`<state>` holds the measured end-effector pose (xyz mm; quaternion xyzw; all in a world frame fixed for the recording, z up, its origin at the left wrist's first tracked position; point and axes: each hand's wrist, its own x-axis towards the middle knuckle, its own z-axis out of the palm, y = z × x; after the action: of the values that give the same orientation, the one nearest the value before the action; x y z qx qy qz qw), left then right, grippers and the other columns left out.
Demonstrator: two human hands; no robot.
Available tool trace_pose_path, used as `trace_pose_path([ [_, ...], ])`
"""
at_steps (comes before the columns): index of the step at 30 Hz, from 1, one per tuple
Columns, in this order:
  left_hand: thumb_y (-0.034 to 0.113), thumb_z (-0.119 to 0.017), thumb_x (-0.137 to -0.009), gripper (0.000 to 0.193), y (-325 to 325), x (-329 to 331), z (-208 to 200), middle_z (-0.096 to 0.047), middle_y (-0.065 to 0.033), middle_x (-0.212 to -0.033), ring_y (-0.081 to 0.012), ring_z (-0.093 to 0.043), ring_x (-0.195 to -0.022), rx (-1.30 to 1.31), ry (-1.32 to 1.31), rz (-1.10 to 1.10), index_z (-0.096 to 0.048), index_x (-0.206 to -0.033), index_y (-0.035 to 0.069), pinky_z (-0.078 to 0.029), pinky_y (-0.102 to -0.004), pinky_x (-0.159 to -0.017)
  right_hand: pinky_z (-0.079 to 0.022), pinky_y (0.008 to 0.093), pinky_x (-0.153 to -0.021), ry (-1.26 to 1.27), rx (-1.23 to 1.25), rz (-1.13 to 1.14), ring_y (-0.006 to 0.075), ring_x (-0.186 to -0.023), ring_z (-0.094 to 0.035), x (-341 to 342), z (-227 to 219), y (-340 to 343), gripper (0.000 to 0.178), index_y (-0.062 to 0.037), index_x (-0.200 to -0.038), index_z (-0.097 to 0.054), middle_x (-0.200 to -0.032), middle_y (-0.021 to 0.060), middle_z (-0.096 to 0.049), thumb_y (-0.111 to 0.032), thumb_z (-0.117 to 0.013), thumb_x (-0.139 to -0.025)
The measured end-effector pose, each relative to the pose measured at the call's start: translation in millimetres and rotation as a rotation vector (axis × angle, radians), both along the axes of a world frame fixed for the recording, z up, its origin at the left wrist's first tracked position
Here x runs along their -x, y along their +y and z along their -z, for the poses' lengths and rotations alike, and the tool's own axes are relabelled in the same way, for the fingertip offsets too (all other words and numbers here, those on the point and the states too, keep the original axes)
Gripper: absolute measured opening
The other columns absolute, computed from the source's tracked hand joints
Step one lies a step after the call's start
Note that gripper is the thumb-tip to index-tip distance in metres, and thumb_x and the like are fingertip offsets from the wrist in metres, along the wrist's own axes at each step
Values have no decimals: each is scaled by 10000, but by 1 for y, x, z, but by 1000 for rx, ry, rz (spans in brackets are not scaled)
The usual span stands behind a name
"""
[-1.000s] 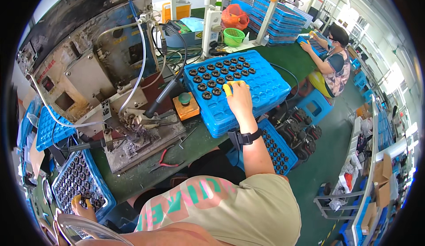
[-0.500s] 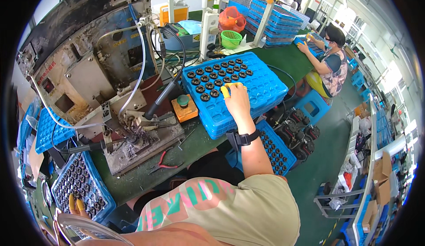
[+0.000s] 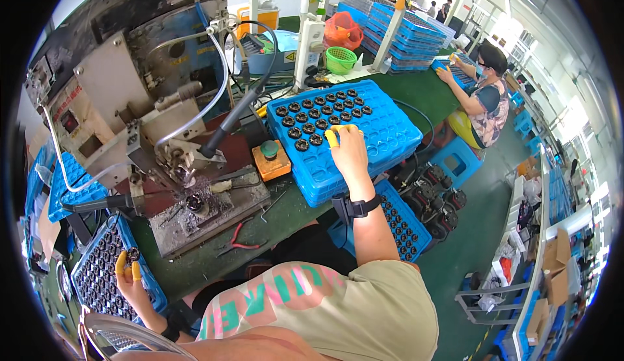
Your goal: Assembling small electronic components into plastic housings using an assembly machine.
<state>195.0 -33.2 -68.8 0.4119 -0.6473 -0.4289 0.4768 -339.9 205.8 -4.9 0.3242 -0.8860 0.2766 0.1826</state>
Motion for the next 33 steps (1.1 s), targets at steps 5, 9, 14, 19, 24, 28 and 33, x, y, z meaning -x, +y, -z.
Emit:
trace_pose_path([
  [5,6,-656,-891,419,8,15,-4,-494,54,-851,-11,-355,-651,29,58,-141,-552,-1297,0,-284,-149,-580,-457,444,-877,86,35,-13,367,-971,-587,3,10,1,216,-32,-1017,-678,-1035,186,-628,-195,-646,-880],
  [9,-5,-653,-885,379,16,9,-8,-481,67,-824,-18,-345,-647,63,-75,-156,-575,-1256,2,-286,-155,-582,-481,440,-824,224,108,-57,357,-953,-602,11,15,-2,184,-45,-1018,-679,-1004,170,-646,-154,-650,-872],
  [14,-11,-673,-864,448,22,29,-15,-583,-2,-983,-67,-509,-833,75,129,-192,-538,-1291,-23,-421,-194,-780,-489,389,-823,198,377,-336,311,-919,-625,-76,-26,-23,133,-31,-1020,-661,-1000,141,-665,-64,-610,-902],
  [19,-20,-702,-837,433,23,28,-24,-531,11,-918,-54,-488,-776,59,-40,-120,-575,-1250,0,-416,-183,-712,-490,312,-845,-318,384,-860,226,-941,-634,-152,-4,-71,353,-14,-1154,-609,-1049,126,-651,-36,-719,-819],
  [24,-31,-702,-834,422,25,25,-21,-534,3,-952,-49,-497,-768,54,-18,-132,-580,-1237,4,-429,-173,-674,-499,338,-830,-351,354,-1011,247,-936,-634,-184,-3,-109,501,4,-1171,-564,-1025,130,-627,-130,-807,-754],
  [28,-45,-717,-809,447,23,25,-21,-527,-12,-1010,-59,-516,-785,10,50,-120,-591,-1235,7,-454,-178,-693,-498,350,-818,-283,312,-1024,262,-920,-629,-192,5,-121,505,6,-1113,-561,-1006,129,-618,-166,-836,-726],
  [33,-54,-712,-809,434,26,24,-28,-563,4,-934,-58,-521,-807,30,-43,-121,-594,-1225,-16,-442,-183,-761,-496,363,-813,-405,321,-955,276,-908,-620,-195,9,-127,478,1,-1038,-582,-987,133,-611,-186,-857,-696],
])
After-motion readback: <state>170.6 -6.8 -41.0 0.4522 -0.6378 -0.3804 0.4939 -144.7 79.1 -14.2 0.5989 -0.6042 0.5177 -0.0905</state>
